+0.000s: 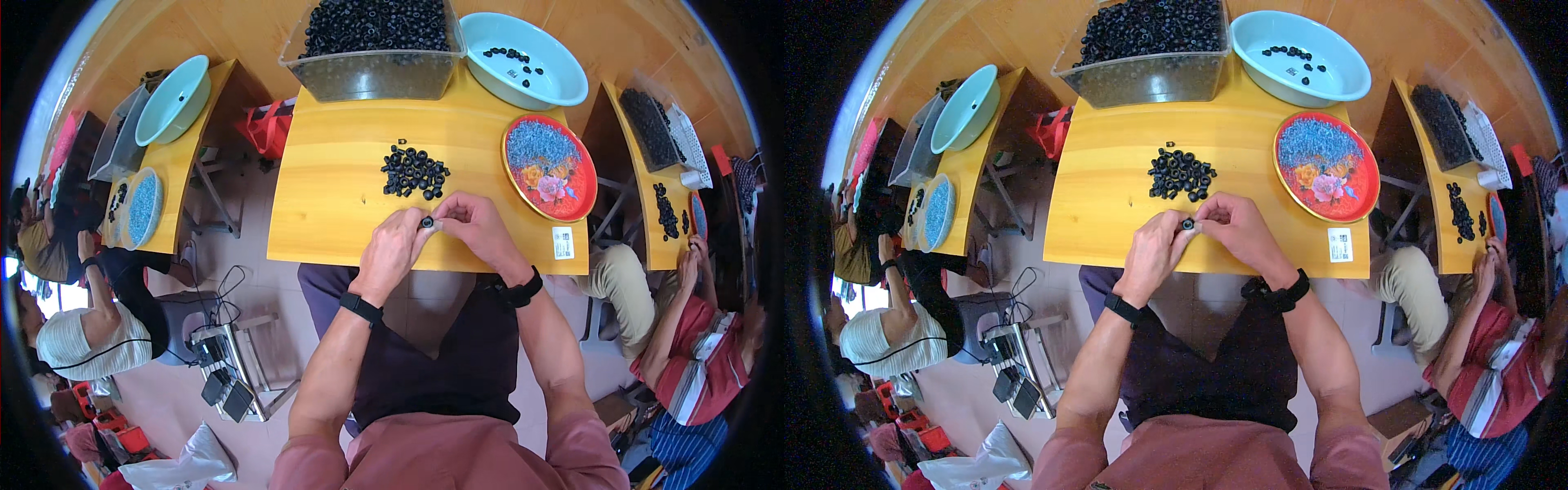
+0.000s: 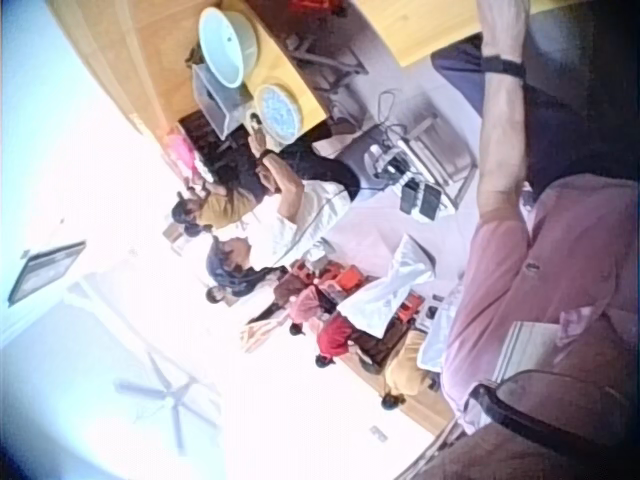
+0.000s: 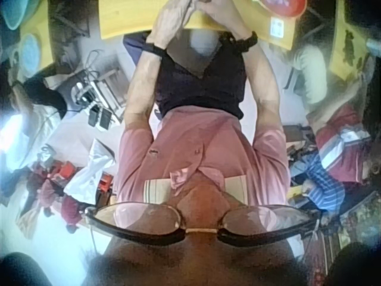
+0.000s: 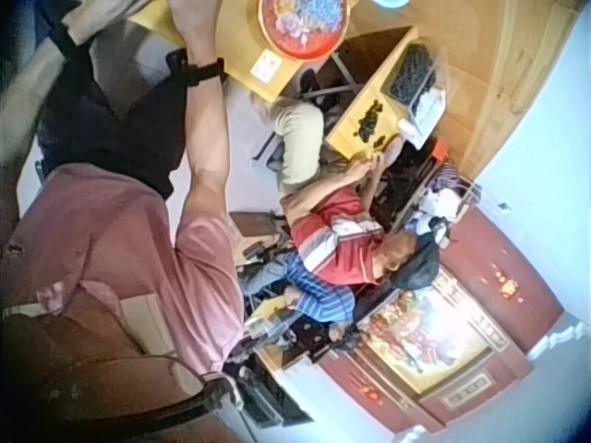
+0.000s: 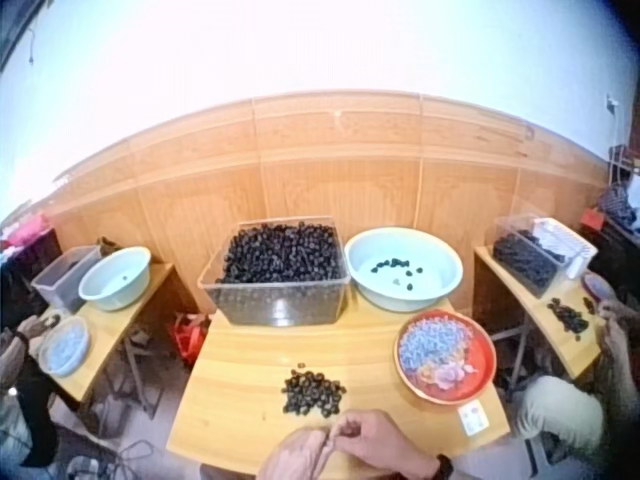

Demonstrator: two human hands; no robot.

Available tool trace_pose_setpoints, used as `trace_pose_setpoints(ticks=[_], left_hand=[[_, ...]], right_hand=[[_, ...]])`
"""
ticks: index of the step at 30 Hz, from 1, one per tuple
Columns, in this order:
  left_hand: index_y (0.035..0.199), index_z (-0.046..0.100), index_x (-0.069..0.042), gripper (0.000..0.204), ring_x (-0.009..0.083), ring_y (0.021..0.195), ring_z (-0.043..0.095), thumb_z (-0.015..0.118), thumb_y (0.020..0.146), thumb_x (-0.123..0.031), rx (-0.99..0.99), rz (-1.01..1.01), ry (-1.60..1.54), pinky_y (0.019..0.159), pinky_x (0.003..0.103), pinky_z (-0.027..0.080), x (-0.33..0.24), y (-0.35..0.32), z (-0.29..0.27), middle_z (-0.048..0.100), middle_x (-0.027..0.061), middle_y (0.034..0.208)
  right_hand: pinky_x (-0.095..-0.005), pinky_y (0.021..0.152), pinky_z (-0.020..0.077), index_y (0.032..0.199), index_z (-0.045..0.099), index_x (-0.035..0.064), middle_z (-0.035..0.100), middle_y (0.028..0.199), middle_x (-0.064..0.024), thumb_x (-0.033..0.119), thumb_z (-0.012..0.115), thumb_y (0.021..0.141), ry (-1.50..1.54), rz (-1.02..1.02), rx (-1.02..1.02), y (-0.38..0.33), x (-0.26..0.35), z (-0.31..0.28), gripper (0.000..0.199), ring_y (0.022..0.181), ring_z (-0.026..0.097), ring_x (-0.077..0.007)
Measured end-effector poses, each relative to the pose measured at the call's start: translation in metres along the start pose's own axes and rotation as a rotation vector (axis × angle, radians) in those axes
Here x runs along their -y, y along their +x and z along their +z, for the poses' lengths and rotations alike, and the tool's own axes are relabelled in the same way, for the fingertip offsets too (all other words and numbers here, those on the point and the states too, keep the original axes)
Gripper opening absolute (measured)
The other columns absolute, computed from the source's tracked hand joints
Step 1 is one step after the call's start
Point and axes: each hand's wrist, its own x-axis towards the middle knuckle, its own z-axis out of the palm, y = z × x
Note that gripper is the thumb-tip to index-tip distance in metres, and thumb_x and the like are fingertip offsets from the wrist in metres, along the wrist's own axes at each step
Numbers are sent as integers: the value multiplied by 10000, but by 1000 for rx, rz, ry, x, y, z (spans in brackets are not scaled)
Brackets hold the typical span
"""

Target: Sorting and inspecting small black plastic components at a workshop table.

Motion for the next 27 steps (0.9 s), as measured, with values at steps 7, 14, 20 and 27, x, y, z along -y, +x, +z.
trace_pose_setpoints(ticks=[7,14,20,27], left_hand=[[1024,586,-16,200,397,796,653,704,933,-151,-6,10,-12,695,459,527,3,5,0,640,193,847],[982,560,-15,205,419,796,632,693,940,-165,20,43,1,700,487,508,-5,10,-2,622,204,827],[1193,630,-29,412,259,667,629,813,845,-151,70,-57,-82,642,377,531,-12,5,-10,626,129,761],[1041,706,-7,198,300,684,660,754,901,-139,-60,-92,-168,648,401,546,-7,4,-5,671,166,802]], right_hand=[[-238,819,516,979,664,12,700,969,-24,0,694,907,14,43,43,7,-1,-3,79,878,645,-77],[-243,719,510,922,674,38,666,813,9,74,733,879,-68,3,-38,4,4,-3,81,757,608,-62],[-253,654,539,964,683,15,694,833,-22,87,729,880,21,131,-63,-2,15,2,120,734,643,-80],[-260,643,536,942,725,1,715,794,-41,61,701,907,-444,43,-159,14,95,-81,73,692,689,-121]])
